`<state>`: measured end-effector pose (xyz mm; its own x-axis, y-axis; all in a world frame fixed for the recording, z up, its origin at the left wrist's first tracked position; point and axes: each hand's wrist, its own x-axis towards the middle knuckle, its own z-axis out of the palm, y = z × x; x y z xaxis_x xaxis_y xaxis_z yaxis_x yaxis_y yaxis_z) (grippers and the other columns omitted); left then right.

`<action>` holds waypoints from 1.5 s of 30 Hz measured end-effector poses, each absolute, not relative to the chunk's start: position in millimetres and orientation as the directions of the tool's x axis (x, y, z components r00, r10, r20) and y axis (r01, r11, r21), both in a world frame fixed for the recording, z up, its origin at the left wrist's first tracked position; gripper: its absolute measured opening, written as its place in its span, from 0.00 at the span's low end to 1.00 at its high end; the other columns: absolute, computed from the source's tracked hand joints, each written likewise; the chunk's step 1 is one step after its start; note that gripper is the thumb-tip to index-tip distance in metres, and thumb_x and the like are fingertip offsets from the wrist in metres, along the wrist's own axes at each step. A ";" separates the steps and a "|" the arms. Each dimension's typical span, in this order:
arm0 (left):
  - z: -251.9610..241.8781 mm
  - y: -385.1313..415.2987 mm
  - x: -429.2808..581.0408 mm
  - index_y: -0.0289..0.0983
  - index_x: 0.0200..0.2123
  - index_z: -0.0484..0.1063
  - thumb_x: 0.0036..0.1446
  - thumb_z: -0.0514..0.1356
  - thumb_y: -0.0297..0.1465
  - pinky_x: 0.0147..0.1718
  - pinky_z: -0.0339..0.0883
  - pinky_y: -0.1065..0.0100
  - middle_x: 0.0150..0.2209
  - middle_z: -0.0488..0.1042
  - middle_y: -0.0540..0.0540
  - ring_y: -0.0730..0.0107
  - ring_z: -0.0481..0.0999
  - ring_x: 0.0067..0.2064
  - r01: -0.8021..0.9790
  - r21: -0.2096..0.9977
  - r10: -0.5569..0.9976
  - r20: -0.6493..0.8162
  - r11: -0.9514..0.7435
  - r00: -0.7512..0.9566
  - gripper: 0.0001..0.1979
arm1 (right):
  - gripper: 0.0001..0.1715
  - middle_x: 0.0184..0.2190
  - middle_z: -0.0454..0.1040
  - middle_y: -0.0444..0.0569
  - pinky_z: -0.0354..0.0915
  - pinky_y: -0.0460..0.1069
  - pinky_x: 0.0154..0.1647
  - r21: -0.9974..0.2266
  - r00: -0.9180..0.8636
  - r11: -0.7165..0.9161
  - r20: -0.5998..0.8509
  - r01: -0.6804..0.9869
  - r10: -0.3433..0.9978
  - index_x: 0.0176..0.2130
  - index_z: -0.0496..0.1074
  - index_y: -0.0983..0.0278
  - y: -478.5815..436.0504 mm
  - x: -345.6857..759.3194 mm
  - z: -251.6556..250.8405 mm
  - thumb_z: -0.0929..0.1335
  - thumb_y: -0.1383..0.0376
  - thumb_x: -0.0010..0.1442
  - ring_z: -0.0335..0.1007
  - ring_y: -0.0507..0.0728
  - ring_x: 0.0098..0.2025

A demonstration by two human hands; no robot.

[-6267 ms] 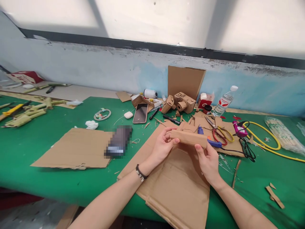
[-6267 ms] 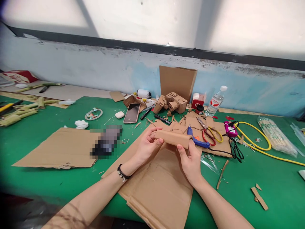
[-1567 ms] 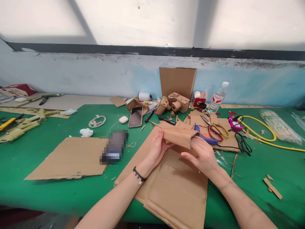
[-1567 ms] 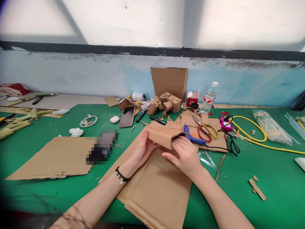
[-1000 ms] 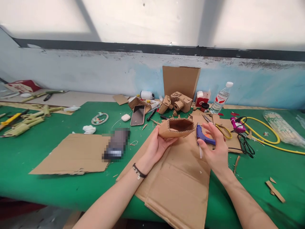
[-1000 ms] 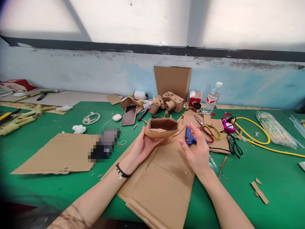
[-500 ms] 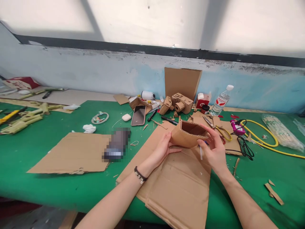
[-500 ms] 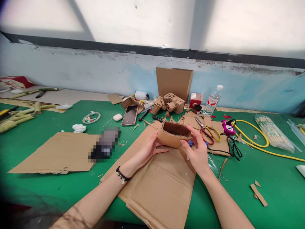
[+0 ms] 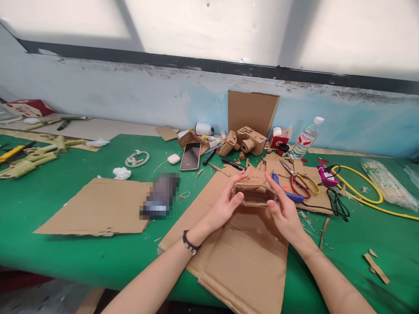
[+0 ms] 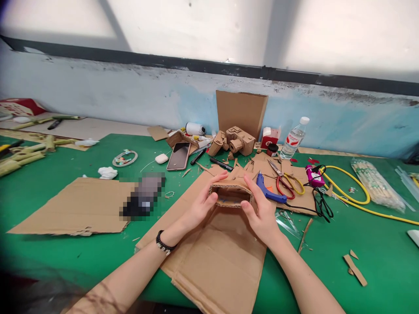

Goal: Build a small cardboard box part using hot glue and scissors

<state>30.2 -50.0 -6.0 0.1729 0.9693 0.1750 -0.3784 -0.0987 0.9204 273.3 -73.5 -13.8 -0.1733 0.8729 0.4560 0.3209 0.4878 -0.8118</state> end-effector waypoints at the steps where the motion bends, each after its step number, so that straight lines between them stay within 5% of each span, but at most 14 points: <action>1: -4.6 -51.2 29.0 0.44 0.61 0.85 0.61 0.79 0.50 0.83 0.54 0.49 0.75 0.75 0.37 0.39 0.62 0.83 -0.314 0.940 0.962 0.197 -0.131 0.190 0.30 | 0.40 0.82 0.66 0.53 0.59 0.67 0.86 -0.820 -0.178 0.470 0.435 0.327 0.883 0.83 0.63 0.51 -74.1 271.2 -13.0 0.68 0.43 0.81 0.59 0.68 0.85; 7: -3.8 -57.8 31.5 0.45 0.69 0.80 0.74 0.69 0.44 0.84 0.51 0.48 0.79 0.71 0.40 0.44 0.65 0.82 -0.135 0.962 0.948 0.261 -0.239 0.182 0.24 | 0.39 0.84 0.63 0.51 0.55 0.68 0.87 -0.881 -0.100 0.314 0.299 0.355 0.949 0.83 0.64 0.51 -80.5 261.8 -15.4 0.68 0.45 0.82 0.58 0.67 0.85; 13: -10.0 -49.5 38.4 0.44 0.75 0.74 0.80 0.61 0.40 0.86 0.49 0.45 0.82 0.65 0.39 0.48 0.61 0.85 0.025 0.900 0.892 0.428 -0.436 0.143 0.25 | 0.38 0.80 0.69 0.54 0.65 0.63 0.83 -0.813 -0.002 0.286 0.331 0.508 0.944 0.82 0.64 0.59 -79.4 256.0 -18.5 0.62 0.48 0.84 0.68 0.65 0.81; 16: -10.1 -35.5 33.8 0.42 0.79 0.67 0.83 0.54 0.36 0.85 0.56 0.45 0.84 0.63 0.37 0.53 0.61 0.85 0.228 0.784 0.813 0.528 -0.578 0.245 0.26 | 0.36 0.75 0.76 0.58 0.76 0.60 0.70 -0.625 -0.021 0.239 0.335 0.744 0.942 0.80 0.68 0.62 -72.7 256.6 -5.5 0.60 0.51 0.84 0.78 0.67 0.74; 18: -7.0 -28.2 30.0 0.43 0.81 0.63 0.84 0.52 0.32 0.83 0.60 0.47 0.83 0.64 0.37 0.56 0.61 0.85 0.328 0.651 0.729 0.620 -0.684 0.290 0.27 | 0.31 0.63 0.86 0.60 0.80 0.57 0.52 -0.391 -0.028 0.149 0.299 0.908 0.954 0.73 0.76 0.62 -69.5 257.0 6.4 0.62 0.52 0.84 0.88 0.68 0.58; 21: 1.4 -22.4 27.9 0.45 0.84 0.57 0.83 0.51 0.28 0.82 0.63 0.48 0.83 0.64 0.36 0.57 0.61 0.85 0.439 0.404 0.570 0.735 -0.803 0.367 0.31 | 0.19 0.43 0.90 0.55 0.64 0.52 0.32 -0.062 -0.032 0.052 0.290 0.997 0.956 0.53 0.84 0.61 -66.9 257.4 21.4 0.67 0.54 0.82 0.87 0.64 0.40; 24: 10.7 -18.2 32.0 0.40 0.83 0.56 0.83 0.52 0.27 0.78 0.71 0.49 0.80 0.69 0.31 0.52 0.71 0.81 0.606 0.237 0.549 0.733 -0.759 0.401 0.31 | 0.14 0.39 0.87 0.53 0.53 0.53 0.32 0.058 -0.094 0.077 0.400 0.995 0.912 0.42 0.80 0.61 -61.8 258.3 28.3 0.69 0.59 0.81 0.82 0.61 0.43; 27: 15.5 -12.0 39.5 0.31 0.76 0.67 0.80 0.56 0.25 0.60 0.84 0.54 0.65 0.83 0.26 0.48 0.88 0.63 0.818 0.180 0.727 0.588 -0.546 0.355 0.25 | 0.14 0.37 0.84 0.52 0.50 0.54 0.33 0.072 -0.107 0.082 0.488 0.994 0.866 0.39 0.78 0.62 -52.4 257.4 26.5 0.71 0.62 0.80 0.78 0.61 0.43; 31: 10.5 -5.1 44.9 0.28 0.65 0.76 0.73 0.57 0.18 0.38 0.83 0.61 0.44 0.89 0.32 0.49 0.92 0.43 0.932 0.113 0.893 0.344 -0.346 0.290 0.21 | 0.12 0.36 0.82 0.52 0.52 0.54 0.34 0.063 -0.090 0.067 0.551 0.996 0.830 0.37 0.77 0.61 -40.8 247.7 13.5 0.73 0.65 0.77 0.75 0.62 0.42; 39: -8.6 -3.2 36.0 0.30 0.61 0.78 0.72 0.56 0.17 0.37 0.80 0.63 0.41 0.88 0.34 0.52 0.91 0.42 0.910 0.122 0.888 0.305 -0.396 0.345 0.20 | 0.15 0.32 0.81 0.50 0.57 0.53 0.39 0.044 -0.221 0.238 0.565 0.970 0.795 0.34 0.75 0.60 -34.1 232.5 -6.7 0.70 0.69 0.77 0.75 0.60 0.38; 45: -9.8 -7.5 33.3 0.30 0.73 0.70 0.74 0.57 0.20 0.38 0.80 0.63 0.48 0.89 0.32 0.52 0.92 0.45 0.932 0.120 0.912 0.282 -0.343 0.299 0.27 | 0.17 0.34 0.83 0.50 0.51 0.53 0.33 0.042 -0.184 0.186 0.476 0.982 0.860 0.36 0.75 0.60 -41.7 243.2 -12.8 0.70 0.59 0.80 0.76 0.60 0.40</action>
<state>33.3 -7.5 -9.8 0.2991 0.9116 0.2822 0.9316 -0.3430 0.1204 243.2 -41.7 -12.8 -0.1836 0.8602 0.4757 0.9816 0.1860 0.0424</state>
